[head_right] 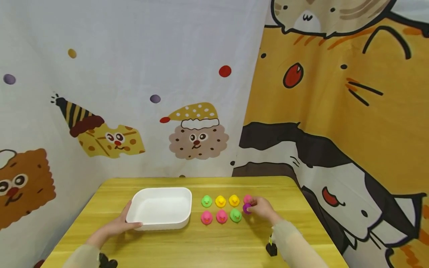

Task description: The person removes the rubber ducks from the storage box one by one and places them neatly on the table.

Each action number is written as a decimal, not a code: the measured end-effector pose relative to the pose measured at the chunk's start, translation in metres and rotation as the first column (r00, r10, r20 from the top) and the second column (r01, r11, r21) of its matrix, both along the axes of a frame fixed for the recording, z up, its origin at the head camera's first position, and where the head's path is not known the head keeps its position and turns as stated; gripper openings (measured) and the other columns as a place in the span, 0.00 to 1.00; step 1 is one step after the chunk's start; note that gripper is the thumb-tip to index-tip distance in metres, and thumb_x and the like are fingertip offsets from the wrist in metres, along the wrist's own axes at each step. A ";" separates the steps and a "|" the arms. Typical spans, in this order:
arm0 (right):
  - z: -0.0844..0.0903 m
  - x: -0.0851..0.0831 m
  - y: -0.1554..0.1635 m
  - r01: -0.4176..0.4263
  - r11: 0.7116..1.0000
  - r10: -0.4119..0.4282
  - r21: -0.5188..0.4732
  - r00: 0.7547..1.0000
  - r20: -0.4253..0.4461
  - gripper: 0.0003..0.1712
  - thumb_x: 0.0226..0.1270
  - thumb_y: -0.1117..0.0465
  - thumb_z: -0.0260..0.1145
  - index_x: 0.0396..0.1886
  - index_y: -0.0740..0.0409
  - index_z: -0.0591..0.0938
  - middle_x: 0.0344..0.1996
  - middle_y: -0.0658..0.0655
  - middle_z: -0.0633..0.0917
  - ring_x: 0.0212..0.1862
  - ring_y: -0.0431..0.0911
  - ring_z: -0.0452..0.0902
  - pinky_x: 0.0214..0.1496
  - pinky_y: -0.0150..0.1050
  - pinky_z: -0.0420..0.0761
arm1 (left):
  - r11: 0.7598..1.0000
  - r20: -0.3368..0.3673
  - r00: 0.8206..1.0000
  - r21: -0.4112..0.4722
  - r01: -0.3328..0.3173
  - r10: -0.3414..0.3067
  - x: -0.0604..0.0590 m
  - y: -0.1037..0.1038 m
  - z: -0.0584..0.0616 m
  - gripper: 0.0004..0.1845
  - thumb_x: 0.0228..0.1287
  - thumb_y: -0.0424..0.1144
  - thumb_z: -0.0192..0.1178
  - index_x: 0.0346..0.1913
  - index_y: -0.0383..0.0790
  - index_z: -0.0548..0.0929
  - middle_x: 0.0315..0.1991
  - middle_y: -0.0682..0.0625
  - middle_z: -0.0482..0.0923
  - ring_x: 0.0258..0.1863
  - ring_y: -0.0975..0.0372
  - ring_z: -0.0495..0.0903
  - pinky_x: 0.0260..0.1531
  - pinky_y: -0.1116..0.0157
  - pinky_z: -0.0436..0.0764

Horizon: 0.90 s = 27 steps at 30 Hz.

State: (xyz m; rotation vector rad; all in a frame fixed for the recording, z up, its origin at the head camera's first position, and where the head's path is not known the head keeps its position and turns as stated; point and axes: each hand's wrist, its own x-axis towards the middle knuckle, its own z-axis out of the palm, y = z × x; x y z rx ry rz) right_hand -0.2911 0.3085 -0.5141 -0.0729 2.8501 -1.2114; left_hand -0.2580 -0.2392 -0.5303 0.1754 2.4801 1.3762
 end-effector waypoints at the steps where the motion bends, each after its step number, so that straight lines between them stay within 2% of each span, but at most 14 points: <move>1: -0.001 0.000 0.001 0.002 1.000 -0.002 0.012 1.000 -0.004 0.14 0.49 0.65 0.67 0.37 0.65 0.79 0.33 0.55 0.80 0.38 0.47 0.74 0.37 0.40 0.76 | 1.000 0.001 1.000 0.004 0.000 0.000 0.000 0.000 0.000 0.60 0.50 0.47 0.64 0.65 0.36 0.24 0.64 0.29 0.26 0.61 0.36 0.42 0.57 0.41 0.49; 4: -0.003 0.001 0.005 0.003 0.999 -0.003 0.035 1.000 -0.008 0.13 0.49 0.65 0.67 0.37 0.64 0.79 0.33 0.55 0.80 0.38 0.48 0.74 0.38 0.41 0.76 | 1.000 0.007 1.000 0.020 -0.002 0.002 -0.001 -0.002 0.000 0.60 0.49 0.46 0.64 0.65 0.36 0.24 0.64 0.29 0.25 0.61 0.36 0.40 0.57 0.41 0.48; 10: -0.006 0.003 0.009 0.013 0.998 -0.013 0.067 1.000 0.002 0.12 0.49 0.63 0.68 0.35 0.62 0.80 0.32 0.54 0.80 0.37 0.47 0.74 0.39 0.44 0.74 | 1.000 0.020 1.000 -0.011 -0.010 0.010 -0.001 -0.003 0.001 0.61 0.48 0.47 0.65 0.65 0.36 0.24 0.64 0.29 0.26 0.61 0.36 0.41 0.56 0.41 0.48; 19: -0.010 0.009 0.005 0.015 0.999 -0.016 0.043 1.000 0.027 0.10 0.49 0.65 0.67 0.34 0.60 0.80 0.31 0.53 0.80 0.34 0.44 0.72 0.34 0.38 0.73 | 1.000 0.020 1.000 0.019 -0.006 0.006 -0.001 -0.004 0.002 0.60 0.50 0.45 0.64 0.65 0.36 0.24 0.65 0.30 0.24 0.62 0.38 0.38 0.57 0.41 0.46; 27: -0.017 0.012 0.007 -0.011 1.000 0.010 0.004 0.997 0.074 0.12 0.50 0.66 0.66 0.37 0.63 0.79 0.31 0.55 0.79 0.33 0.44 0.72 0.33 0.37 0.73 | 0.999 0.001 1.000 0.039 0.006 -0.006 -0.003 -0.006 0.001 0.60 0.50 0.44 0.64 0.65 0.36 0.24 0.65 0.31 0.22 0.63 0.39 0.37 0.58 0.43 0.45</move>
